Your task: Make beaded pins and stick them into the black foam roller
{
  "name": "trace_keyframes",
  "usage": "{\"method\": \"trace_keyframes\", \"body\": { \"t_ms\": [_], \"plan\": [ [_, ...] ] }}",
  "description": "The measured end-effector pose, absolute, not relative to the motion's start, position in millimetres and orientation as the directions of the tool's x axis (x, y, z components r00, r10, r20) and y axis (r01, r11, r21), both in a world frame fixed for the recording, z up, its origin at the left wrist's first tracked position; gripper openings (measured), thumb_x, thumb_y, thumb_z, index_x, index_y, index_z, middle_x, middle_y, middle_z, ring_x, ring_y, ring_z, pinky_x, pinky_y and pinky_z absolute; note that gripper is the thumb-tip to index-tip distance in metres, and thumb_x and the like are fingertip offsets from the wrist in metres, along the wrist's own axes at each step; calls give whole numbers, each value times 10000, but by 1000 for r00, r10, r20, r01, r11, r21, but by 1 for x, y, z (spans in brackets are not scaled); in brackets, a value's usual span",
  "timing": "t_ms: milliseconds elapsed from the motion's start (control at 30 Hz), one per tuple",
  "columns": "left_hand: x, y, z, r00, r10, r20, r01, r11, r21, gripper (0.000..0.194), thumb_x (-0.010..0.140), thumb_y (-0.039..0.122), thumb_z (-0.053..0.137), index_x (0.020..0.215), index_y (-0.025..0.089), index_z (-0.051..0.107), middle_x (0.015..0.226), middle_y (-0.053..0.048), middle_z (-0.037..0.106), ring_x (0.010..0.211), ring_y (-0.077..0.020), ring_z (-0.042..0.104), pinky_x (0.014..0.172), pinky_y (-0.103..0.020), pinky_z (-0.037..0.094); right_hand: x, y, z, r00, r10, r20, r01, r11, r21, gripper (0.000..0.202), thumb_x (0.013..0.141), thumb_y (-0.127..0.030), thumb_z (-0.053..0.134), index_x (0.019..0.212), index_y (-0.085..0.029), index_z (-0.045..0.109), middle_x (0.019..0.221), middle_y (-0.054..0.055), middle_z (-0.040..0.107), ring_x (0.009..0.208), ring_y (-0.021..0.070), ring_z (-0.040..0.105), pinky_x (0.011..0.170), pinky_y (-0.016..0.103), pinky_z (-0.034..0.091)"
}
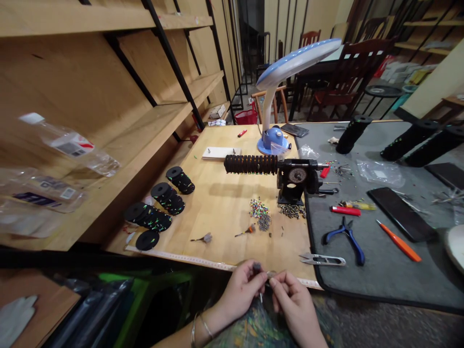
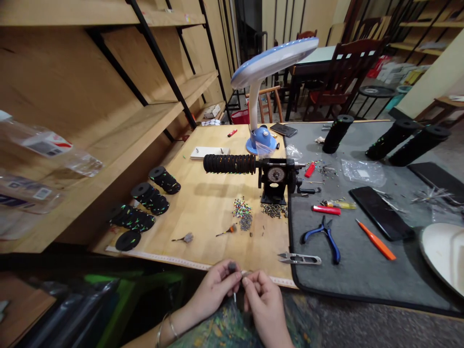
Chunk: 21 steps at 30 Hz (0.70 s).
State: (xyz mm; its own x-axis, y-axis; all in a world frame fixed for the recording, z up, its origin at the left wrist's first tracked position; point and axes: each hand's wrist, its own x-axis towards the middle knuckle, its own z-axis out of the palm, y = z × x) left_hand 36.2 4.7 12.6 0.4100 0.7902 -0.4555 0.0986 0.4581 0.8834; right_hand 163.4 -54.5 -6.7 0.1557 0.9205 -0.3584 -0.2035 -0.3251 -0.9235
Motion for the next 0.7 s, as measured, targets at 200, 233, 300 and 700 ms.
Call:
{"method": "trace_keyframes", "body": {
  "t_ms": [200, 233, 300, 700],
  "plan": [
    [31, 5, -1, 439, 719, -538, 23, 590, 807, 404, 680, 504, 725, 740, 155, 529, 532, 62, 511, 479, -70, 410, 481, -205, 280, 160, -55, -11, 110, 912, -395, -189, -371, -909, 535, 723, -710, 596, 652, -183, 531, 401, -80, 441, 366, 66, 341, 407, 201, 249],
    [31, 5, -4, 449, 699, -556, -2, 624, 782, 401, 673, 493, 734, 746, 153, 533, 534, 61, 518, 478, -67, 411, 479, -201, 271, 160, -55, -12, 105, 911, -400, -187, -377, -907, 535, 722, -711, 596, 652, -184, 532, 399, -83, 435, 364, 65, 335, 406, 201, 246],
    [30, 5, -7, 459, 672, -582, -47, 672, 739, 396, 655, 464, 757, 759, 151, 538, 546, 61, 526, 487, -64, 423, 481, -195, 263, 160, -55, -13, 98, 908, -408, -188, -386, -903, 535, 714, -713, 599, 650, -186, 530, 395, -89, 423, 359, 61, 319, 401, 201, 232],
    [29, 6, -4, 477, 698, -534, 22, 598, 801, 369, 694, 464, 719, 751, 148, 537, 538, 59, 502, 494, -73, 416, 484, -202, 270, 160, -53, -14, 83, 909, -409, -201, -387, -900, 527, 724, -709, 588, 651, -192, 513, 401, -95, 413, 355, 59, 307, 394, 202, 217]
  ]
}}
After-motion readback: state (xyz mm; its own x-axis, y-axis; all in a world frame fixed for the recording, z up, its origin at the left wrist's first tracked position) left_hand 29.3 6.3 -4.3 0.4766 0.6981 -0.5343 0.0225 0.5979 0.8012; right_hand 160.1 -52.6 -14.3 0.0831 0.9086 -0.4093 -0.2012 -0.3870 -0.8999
